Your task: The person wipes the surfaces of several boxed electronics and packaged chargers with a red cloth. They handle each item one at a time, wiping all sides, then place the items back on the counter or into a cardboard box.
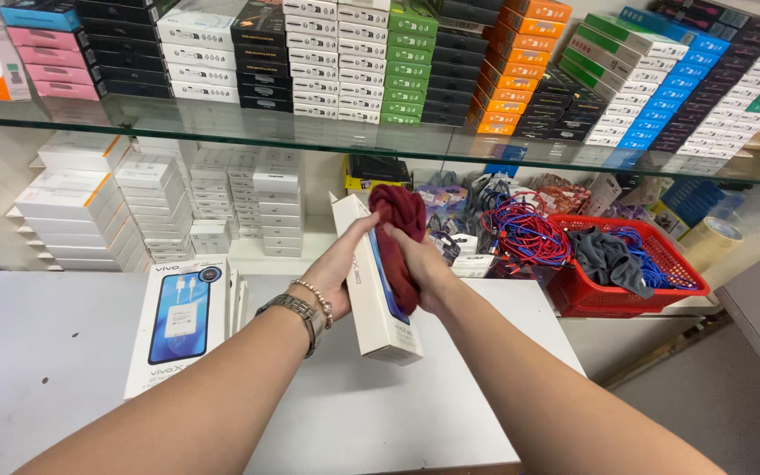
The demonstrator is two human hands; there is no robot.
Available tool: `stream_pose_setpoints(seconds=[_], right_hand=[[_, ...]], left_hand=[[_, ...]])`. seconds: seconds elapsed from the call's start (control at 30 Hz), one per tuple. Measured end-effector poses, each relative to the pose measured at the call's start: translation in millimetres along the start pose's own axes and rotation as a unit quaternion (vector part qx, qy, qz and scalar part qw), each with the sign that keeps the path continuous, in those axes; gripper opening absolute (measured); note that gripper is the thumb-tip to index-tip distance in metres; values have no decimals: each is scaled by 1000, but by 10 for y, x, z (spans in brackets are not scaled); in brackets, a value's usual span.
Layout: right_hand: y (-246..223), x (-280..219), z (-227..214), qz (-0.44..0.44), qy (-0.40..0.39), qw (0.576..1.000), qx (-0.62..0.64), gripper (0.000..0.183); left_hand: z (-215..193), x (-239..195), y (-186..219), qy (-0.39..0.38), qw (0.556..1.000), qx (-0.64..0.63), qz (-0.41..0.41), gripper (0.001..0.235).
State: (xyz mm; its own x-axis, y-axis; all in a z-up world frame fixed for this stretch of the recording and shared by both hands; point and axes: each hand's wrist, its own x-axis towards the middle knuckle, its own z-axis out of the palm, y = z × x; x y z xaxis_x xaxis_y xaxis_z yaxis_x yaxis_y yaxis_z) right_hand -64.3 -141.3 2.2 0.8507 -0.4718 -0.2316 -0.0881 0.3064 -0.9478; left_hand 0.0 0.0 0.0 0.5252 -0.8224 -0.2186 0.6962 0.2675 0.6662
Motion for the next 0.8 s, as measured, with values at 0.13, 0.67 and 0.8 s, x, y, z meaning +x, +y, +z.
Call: stream_pose_setpoints(seconds=[0.13, 0.67, 0.8], right_hand=[[-224, -164, 45, -111, 45, 980, -158, 60], [92, -442, -406, -121, 146, 892, -410, 56], [193, -340, -594, 52, -14, 845, -532, 64]], left_hand=[[-95, -21, 105, 163, 986, -21, 10, 55], [-754, 75, 147, 315, 930, -171, 79, 51], [-726, 83, 126, 299, 953, -46, 18, 54]])
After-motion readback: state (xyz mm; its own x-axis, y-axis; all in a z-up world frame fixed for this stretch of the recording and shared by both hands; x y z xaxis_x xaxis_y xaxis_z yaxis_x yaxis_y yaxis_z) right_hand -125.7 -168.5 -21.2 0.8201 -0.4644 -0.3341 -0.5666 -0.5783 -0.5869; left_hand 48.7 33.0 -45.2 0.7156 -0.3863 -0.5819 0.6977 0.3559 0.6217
